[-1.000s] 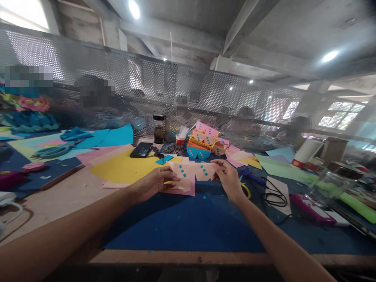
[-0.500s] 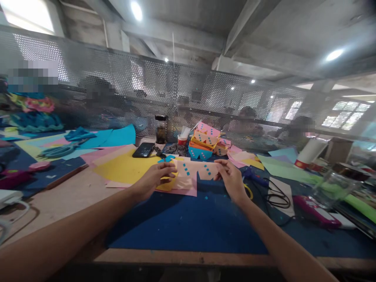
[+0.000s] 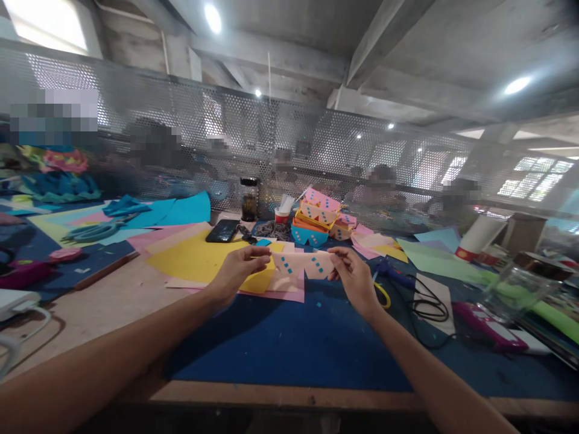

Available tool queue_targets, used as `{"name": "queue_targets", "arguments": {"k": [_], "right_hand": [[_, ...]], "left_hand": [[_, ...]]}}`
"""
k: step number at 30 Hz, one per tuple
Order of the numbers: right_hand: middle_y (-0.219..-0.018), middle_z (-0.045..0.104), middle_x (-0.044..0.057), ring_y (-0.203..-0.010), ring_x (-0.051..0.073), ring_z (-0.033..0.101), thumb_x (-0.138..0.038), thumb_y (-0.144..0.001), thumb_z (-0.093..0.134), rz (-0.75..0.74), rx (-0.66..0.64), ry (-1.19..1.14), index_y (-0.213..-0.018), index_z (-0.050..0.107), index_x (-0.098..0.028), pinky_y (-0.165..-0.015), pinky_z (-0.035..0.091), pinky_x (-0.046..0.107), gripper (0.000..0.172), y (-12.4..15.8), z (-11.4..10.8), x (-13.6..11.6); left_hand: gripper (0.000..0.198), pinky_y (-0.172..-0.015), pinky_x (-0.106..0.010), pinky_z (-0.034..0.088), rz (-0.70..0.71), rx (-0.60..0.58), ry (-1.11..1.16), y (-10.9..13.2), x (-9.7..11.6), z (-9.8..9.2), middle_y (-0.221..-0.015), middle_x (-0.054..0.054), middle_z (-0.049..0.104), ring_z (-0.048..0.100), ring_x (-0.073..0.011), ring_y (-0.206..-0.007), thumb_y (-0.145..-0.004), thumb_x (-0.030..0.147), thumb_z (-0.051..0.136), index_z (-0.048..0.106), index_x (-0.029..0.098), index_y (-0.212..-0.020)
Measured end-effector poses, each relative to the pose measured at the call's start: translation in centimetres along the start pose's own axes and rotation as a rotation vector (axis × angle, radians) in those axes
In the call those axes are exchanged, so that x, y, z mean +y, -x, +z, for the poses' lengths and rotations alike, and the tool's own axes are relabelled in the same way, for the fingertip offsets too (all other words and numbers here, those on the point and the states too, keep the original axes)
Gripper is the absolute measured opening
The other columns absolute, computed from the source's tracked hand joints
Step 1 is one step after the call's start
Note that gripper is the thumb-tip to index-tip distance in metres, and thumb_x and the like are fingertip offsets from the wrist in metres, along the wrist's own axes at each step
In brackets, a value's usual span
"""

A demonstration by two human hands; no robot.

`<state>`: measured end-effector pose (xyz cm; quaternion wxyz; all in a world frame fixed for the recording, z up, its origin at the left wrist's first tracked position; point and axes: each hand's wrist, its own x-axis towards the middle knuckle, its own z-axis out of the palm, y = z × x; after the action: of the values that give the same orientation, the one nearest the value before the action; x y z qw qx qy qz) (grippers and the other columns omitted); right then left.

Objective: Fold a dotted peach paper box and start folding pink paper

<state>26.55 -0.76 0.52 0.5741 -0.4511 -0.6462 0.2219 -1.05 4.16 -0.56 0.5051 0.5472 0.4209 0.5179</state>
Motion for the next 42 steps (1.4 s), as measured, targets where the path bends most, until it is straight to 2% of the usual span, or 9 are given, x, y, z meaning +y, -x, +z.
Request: {"name": "queue_targets", "arguments": {"k": [6, 14, 18, 25, 42], "right_hand": [[-0.069, 0.067, 0.0, -0.058, 0.017, 0.066, -0.048, -0.097, 0.058, -0.003, -0.023, -0.001, -0.108, 0.064, -0.021, -0.058, 0.054, 0.029, 0.03, 0.0, 0.1, -0.1], [-0.075, 0.069, 0.001, -0.06, 0.017, 0.066, -0.048, -0.097, 0.056, 0.017, -0.028, 0.041, -0.11, 0.063, -0.021, -0.06, 0.054, 0.029, 0.031, 0.0, 0.0, 0.4], [-0.075, 0.071, 0.001, -0.062, 0.018, 0.068, -0.047, -0.096, 0.059, 0.042, -0.032, 0.079, -0.114, 0.061, -0.02, -0.062, 0.053, 0.029, 0.032, -0.1, -0.1, 0.7], [-0.066, 0.072, 0.002, -0.059, 0.019, 0.071, -0.052, -0.092, 0.063, 0.107, -0.065, 0.078, -0.096, 0.063, -0.019, -0.058, 0.052, 0.028, 0.033, -0.3, -0.2, 0.8], [-0.064, 0.072, 0.003, -0.058, 0.019, 0.071, -0.051, -0.092, 0.061, 0.13, -0.061, 0.076, -0.096, 0.06, -0.019, -0.058, 0.051, 0.027, 0.032, 0.1, 0.0, 0.3]], "left_hand": [[0.042, -0.095, -0.035, 0.055, -0.035, -0.018, 0.039, -0.7, -0.7, -0.4, -0.11, -0.01, 0.079, 0.071, -0.0234, -0.102, -0.067, 0.042, 0.089, 0.081, 0.018, -0.101], [0.051, -0.097, -0.036, 0.056, -0.064, -0.074, 0.062, -0.1, -0.1, 0.0, -0.11, -0.012, 0.079, 0.072, -0.0269, -0.104, -0.064, 0.044, 0.091, 0.081, 0.017, -0.106], [0.052, -0.096, -0.036, 0.057, -0.065, -0.067, 0.047, 0.0, -0.1, 0.0, -0.105, -0.011, 0.081, 0.074, -0.0265, -0.099, -0.06, 0.043, 0.093, 0.082, 0.017, -0.104], [0.046, -0.094, -0.035, 0.058, -0.056, -0.019, -0.021, -0.1, 0.0, 0.0, -0.099, -0.01, 0.082, 0.075, -0.0253, -0.094, -0.06, 0.045, 0.092, 0.083, 0.015, -0.093], [0.031, -0.082, -0.034, 0.054, 0.125, 0.066, -0.255, 0.7, 1.2, 0.4, -0.086, -0.006, 0.081, 0.072, -0.0273, -0.09, -0.068, 0.045, 0.083, 0.084, 0.02, -0.085]]}}
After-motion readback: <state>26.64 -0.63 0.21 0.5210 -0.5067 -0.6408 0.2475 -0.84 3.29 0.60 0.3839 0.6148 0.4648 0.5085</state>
